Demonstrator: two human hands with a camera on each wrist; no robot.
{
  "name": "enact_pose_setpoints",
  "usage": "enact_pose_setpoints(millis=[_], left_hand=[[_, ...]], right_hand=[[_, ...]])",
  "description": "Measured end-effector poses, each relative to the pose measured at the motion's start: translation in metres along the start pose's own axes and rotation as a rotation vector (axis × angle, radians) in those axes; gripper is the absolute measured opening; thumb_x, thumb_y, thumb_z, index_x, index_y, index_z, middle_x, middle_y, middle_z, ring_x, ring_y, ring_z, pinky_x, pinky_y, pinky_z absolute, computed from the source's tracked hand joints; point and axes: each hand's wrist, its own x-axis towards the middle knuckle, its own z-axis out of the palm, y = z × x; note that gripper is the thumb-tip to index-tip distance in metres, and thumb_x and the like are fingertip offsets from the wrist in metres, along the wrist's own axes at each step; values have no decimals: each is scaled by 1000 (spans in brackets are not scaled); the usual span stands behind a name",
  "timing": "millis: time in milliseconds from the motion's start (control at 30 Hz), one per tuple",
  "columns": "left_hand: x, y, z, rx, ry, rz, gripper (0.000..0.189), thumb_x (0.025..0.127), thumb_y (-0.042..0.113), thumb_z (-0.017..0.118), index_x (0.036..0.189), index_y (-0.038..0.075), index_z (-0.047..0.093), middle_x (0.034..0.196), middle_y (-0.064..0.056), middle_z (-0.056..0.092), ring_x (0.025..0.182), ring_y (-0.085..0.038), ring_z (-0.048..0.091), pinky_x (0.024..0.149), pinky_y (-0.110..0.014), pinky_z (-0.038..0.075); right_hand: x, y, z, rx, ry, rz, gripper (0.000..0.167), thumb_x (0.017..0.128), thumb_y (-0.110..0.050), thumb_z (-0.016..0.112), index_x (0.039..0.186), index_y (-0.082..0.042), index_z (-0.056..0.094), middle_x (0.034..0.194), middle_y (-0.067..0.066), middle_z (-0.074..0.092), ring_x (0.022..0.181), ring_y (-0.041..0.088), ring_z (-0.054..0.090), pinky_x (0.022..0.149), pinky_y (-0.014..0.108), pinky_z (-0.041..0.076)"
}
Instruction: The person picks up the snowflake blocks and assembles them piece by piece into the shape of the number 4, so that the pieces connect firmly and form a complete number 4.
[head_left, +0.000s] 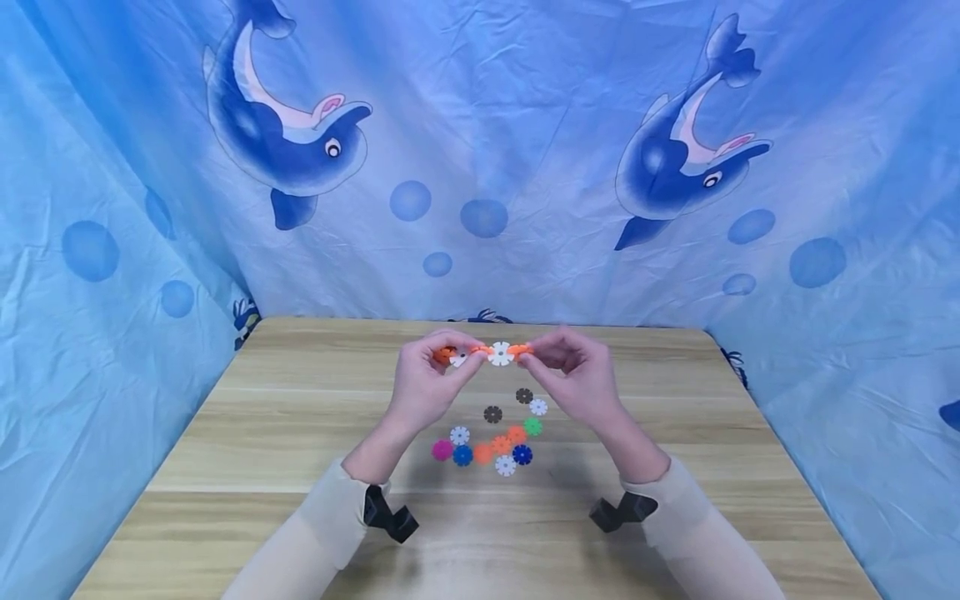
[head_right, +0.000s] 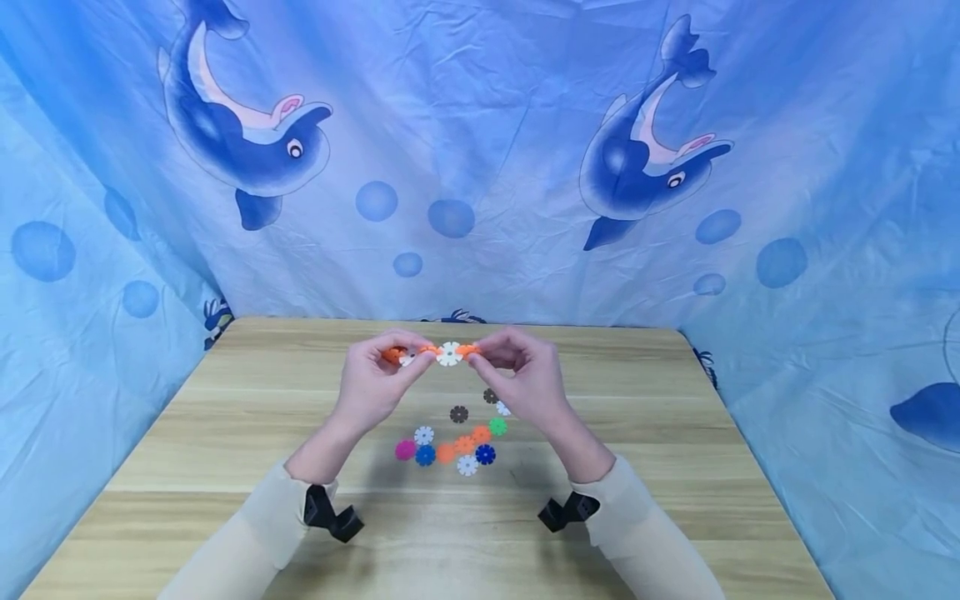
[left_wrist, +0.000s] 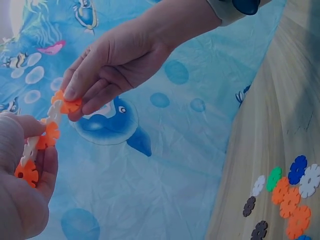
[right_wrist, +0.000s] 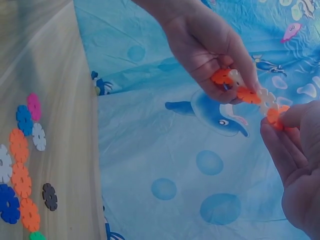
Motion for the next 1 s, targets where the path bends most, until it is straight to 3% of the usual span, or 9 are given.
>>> enact_pose_setpoints(millis=[300, 467, 600, 767, 1000], left_hand=[[-3, 5, -7, 7, 23, -6, 8, 92, 12, 84, 100, 13, 83, 103, -6, 80, 67, -14, 53, 49, -21, 36], [-4, 5, -8, 4, 33, -2, 7, 92, 11, 83, 99, 12, 83, 103, -6, 80, 65, -13, 53, 48, -21, 36], [-4, 6, -9, 3, 40, 6, 7, 92, 10, 83, 99, 12, 83, 102, -6, 80, 64, -12, 50, 48, -22, 34], [-4, 7, -10, -7, 36, 14, 8, 91, 8, 83, 98, 10, 83, 101, -8, 80, 65, -11, 53, 48, -20, 34], [-3, 8, -10, -3, 30, 30, 8, 91, 8, 83, 99, 10, 83, 102, -8, 80, 66, -11, 54, 48, -21, 36]], right_hand=[[-4, 5, -9, -8, -48, 32, 22, 88, 9, 80, 108, 5, 73, 102, 22, 78, 91, 11, 80, 81, 29, 67], [-7, 15, -20, -30, -56, 59, 22, 89, 13, 75, 110, 7, 72, 102, 24, 78, 93, 6, 77, 83, 26, 66], [-9, 29, -27, -112, -34, 111, 18, 91, 10, 76, 108, 5, 74, 99, 22, 79, 87, 8, 77, 79, 22, 64], [-14, 45, -33, -234, -57, 222, 15, 93, 4, 76, 108, 3, 77, 100, 19, 80, 87, 21, 78, 78, 18, 63], [-21, 65, -37, -358, -119, 321, 15, 94, 1, 75, 109, 0, 77, 104, 18, 80, 91, 29, 78, 82, 25, 64]])
